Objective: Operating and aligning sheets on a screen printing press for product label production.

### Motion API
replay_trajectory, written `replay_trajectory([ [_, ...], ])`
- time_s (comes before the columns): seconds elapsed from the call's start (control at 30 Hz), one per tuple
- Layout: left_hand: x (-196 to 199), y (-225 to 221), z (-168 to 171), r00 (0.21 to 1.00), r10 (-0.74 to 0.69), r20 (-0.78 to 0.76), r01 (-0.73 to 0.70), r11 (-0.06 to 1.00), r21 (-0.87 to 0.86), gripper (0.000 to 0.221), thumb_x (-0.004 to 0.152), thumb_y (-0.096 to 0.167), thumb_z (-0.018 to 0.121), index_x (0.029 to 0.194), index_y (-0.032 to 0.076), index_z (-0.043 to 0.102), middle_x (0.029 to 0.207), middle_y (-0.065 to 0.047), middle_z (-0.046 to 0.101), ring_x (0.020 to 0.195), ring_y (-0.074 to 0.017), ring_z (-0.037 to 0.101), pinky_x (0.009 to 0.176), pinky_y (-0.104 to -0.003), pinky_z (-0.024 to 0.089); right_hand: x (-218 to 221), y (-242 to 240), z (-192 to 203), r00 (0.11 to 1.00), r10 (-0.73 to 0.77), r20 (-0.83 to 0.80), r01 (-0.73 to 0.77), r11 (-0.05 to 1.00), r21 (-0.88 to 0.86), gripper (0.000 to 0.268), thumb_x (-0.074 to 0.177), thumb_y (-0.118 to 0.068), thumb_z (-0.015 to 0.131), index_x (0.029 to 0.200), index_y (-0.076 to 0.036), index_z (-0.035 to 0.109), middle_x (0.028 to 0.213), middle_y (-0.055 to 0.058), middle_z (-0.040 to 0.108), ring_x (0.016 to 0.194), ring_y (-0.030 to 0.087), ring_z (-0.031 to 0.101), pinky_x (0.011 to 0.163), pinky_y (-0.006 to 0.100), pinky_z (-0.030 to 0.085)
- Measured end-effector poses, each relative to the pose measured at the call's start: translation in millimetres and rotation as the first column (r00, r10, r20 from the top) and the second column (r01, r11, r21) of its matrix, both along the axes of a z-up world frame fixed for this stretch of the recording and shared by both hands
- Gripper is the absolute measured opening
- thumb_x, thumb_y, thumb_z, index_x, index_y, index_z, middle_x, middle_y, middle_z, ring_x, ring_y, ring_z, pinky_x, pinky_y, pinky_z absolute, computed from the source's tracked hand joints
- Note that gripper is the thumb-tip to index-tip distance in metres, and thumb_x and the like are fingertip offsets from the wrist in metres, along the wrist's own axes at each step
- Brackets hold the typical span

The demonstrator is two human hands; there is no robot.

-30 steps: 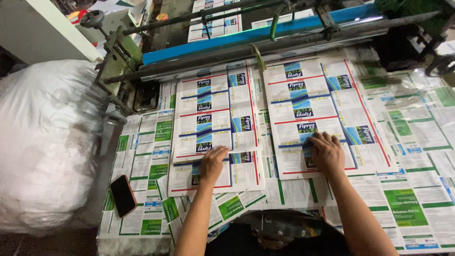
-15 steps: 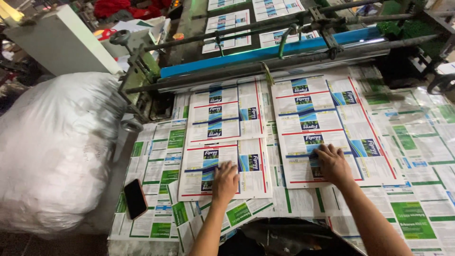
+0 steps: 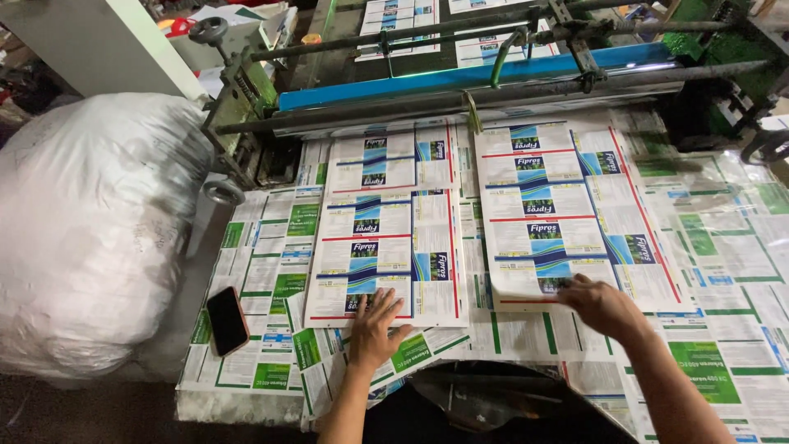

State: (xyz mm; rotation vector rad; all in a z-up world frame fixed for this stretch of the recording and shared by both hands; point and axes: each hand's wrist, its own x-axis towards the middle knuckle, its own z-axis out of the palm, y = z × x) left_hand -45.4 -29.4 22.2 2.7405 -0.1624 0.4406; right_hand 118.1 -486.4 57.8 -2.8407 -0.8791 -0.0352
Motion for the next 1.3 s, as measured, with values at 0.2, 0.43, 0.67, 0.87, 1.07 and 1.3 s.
replay_trajectory([
  [0.2, -2.2, -4.2, 2.9, 1.000, 0.023, 0.021, -0.021, 0.998, -0.064, 0.061, 0.099, 0.060, 0.050, 0.134, 0.014, 0.068, 0.150, -0.010, 0.057, 0.146, -0.0323, 0.045, 0.123, -0.055, 0.024, -18.9, 5.1, 49.2, 0.970, -0.148, 0.195, 0.136, 0.988, 0.076, 0.020, 0.106, -0.017, 0.050, 0.109, -0.022, 0.069, 0.096, 0.000, 0.078, 0.084, 0.021, 0.077, 0.087, 0.043, 0.064],
  [0.43, -2.0, -4.1, 1.9, 0.999, 0.030, 0.029, -0.029, 0.998, -0.054, 0.060, 0.100, 0.059, 0.048, 0.134, 0.013, 0.069, 0.148, -0.010, 0.059, 0.145, -0.0321, 0.046, 0.122, -0.055, 0.026, -61.2, 9.5, -21.7, 0.937, -0.169, 0.306, 0.153, 0.985, 0.075, 0.038, 0.092, -0.003, 0.052, 0.112, -0.027, 0.075, 0.125, -0.004, 0.075, 0.108, 0.027, 0.073, 0.096, 0.048, 0.058],
  [0.67, -1.8, -5.3, 3.1, 0.999, 0.029, 0.032, -0.027, 0.998, -0.064, 0.055, 0.100, 0.054, 0.053, 0.133, 0.013, 0.069, 0.148, -0.011, 0.059, 0.145, -0.0330, 0.046, 0.121, -0.056, 0.027, -57.3, 20.1, -12.2, 0.927, -0.249, 0.281, 0.192, 0.958, 0.214, 0.040, 0.091, -0.004, 0.054, 0.122, -0.022, 0.073, 0.134, -0.003, 0.071, 0.128, 0.025, 0.064, 0.105, 0.049, 0.052],
  [0.87, -1.5, -6.9, 5.4, 0.999, 0.040, 0.035, -0.037, 0.997, -0.072, 0.058, 0.100, 0.058, 0.051, 0.133, 0.014, 0.070, 0.148, -0.010, 0.059, 0.145, -0.0336, 0.046, 0.120, -0.056, 0.028, -20.3, 31.7, -18.6, 0.915, -0.254, 0.314, 0.197, 0.959, 0.202, 0.041, 0.092, -0.002, 0.057, 0.124, -0.023, 0.073, 0.134, -0.004, 0.070, 0.128, 0.022, 0.064, 0.106, 0.045, 0.053],
  [1.07, -0.9, -4.7, 5.7, 0.999, 0.032, 0.040, -0.029, 0.997, -0.068, 0.059, 0.099, 0.058, 0.051, 0.132, 0.013, 0.070, 0.148, -0.011, 0.059, 0.144, -0.0341, 0.046, 0.120, -0.056, 0.028, 10.0, 41.0, -23.4, 0.915, -0.251, 0.315, 0.213, 0.965, 0.150, 0.039, 0.093, -0.008, 0.060, 0.124, -0.028, 0.072, 0.137, -0.007, 0.068, 0.128, 0.020, 0.063, 0.109, 0.045, 0.051],
  [1.3, 1.3, -3.8, 1.9, 0.998, 0.056, -0.015, -0.057, 0.996, -0.066, 0.064, 0.098, 0.062, 0.045, 0.131, 0.014, 0.071, 0.147, -0.011, 0.060, 0.144, -0.0331, 0.046, 0.120, -0.056, 0.027, 35.1, 46.8, -24.0, 0.923, -0.262, 0.282, 0.239, 0.965, 0.111, 0.043, 0.089, -0.009, 0.061, 0.127, -0.028, 0.070, 0.141, -0.007, 0.065, 0.130, 0.020, 0.061, 0.112, 0.045, 0.048],
])
